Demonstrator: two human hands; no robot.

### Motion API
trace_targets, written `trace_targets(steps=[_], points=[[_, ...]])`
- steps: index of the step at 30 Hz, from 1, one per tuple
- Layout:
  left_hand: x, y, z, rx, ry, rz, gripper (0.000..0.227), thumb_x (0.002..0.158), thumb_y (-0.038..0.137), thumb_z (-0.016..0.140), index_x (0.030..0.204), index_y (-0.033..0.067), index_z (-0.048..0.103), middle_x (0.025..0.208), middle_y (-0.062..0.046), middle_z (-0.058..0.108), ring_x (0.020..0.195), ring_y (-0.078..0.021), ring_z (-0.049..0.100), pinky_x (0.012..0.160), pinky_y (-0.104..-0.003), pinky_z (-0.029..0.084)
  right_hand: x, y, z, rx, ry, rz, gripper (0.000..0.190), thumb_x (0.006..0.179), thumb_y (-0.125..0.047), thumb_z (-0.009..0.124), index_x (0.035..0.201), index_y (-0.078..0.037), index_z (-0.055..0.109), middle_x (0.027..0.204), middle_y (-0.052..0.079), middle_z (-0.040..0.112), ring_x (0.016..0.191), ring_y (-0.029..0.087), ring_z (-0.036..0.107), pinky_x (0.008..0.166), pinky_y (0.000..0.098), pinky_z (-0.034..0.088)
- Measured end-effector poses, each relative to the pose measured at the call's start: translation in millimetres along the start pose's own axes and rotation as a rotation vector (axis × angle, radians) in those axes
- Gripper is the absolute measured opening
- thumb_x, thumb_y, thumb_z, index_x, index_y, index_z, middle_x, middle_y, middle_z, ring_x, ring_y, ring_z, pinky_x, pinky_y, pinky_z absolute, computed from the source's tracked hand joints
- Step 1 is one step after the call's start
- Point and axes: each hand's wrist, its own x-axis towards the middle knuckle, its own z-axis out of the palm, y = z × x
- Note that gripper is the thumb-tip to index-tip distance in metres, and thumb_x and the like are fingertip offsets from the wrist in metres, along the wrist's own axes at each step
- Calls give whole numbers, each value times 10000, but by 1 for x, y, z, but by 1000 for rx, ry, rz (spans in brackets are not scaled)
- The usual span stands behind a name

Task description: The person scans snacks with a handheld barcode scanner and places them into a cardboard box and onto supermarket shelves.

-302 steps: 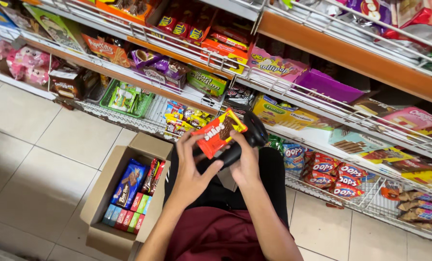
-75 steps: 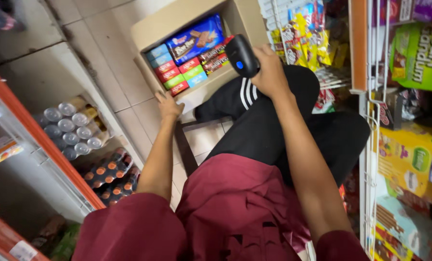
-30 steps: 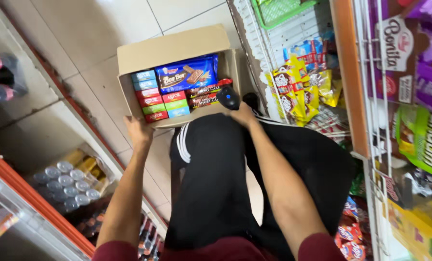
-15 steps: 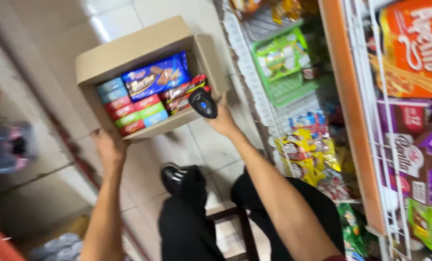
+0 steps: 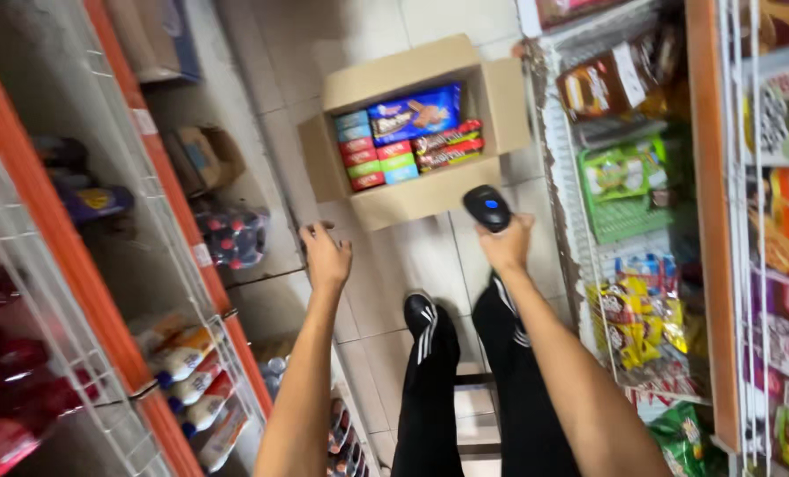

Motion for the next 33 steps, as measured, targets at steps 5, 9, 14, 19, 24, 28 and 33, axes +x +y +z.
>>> trace_targets(steps=[5,9,14,19,24,28,33], points=[[48,-3,-8,16,-8,-8,487,815,124,769,1232,1,550,1319,-284,459,1202,-481,537,1060,-517,471,48,3,-22,-105,47,51,281,705,-224,846,881,-26,755,971,216,720,1038,396,630,945,476,487],[108,3,19,108,-176,-110,523,769,113,785,1229,12,557,1310,-314,426,1173,-504,523,1014,-544,445,107,6,-13,-104,63,269,313,728,-253,819,929,-19,764,834,173,739,817,351,714,821,446,559],[231,16,77,230,-178,88,756,807,126,773,1425,-88,394,1421,-431,306,1224,-588,464,1037,-549,423,153,35,57,69,197,486,379,717,-308,853,964,-36,758,784,101,751,662,258,735,660,390,591],[298,36,95,233,-236,-35,820,836,87,739,1572,182,391,1584,-277,260,1353,-544,356,1039,-545,435,155,80,119,97,149,447,278,836,-230,844,940,12,758,836,79,767,730,166,724,726,356,570],[325,-5,139,132,-259,-61,774,779,60,759,1502,168,508,1460,-276,437,1329,-543,364,1074,-528,400,155,78,137,283,204,632,248,797,-167,839,946,-13,715,849,16,738,766,151,711,730,325,575],[314,-62,169,-82,-139,-50,430,873,-53,594,1216,129,780,1212,-175,746,1209,-326,679,1121,-410,521,164,72,133,340,212,666,201,786,-68,796,949,-18,690,855,37,710,764,158,692,721,320,562],[308,-73,153,-318,-262,73,475,795,-130,506,1176,39,734,1174,-186,734,1145,-284,702,1048,-376,517,167,65,137,363,302,810,254,753,-28,810,977,-5,692,858,62,699,725,198,670,676,347,543]])
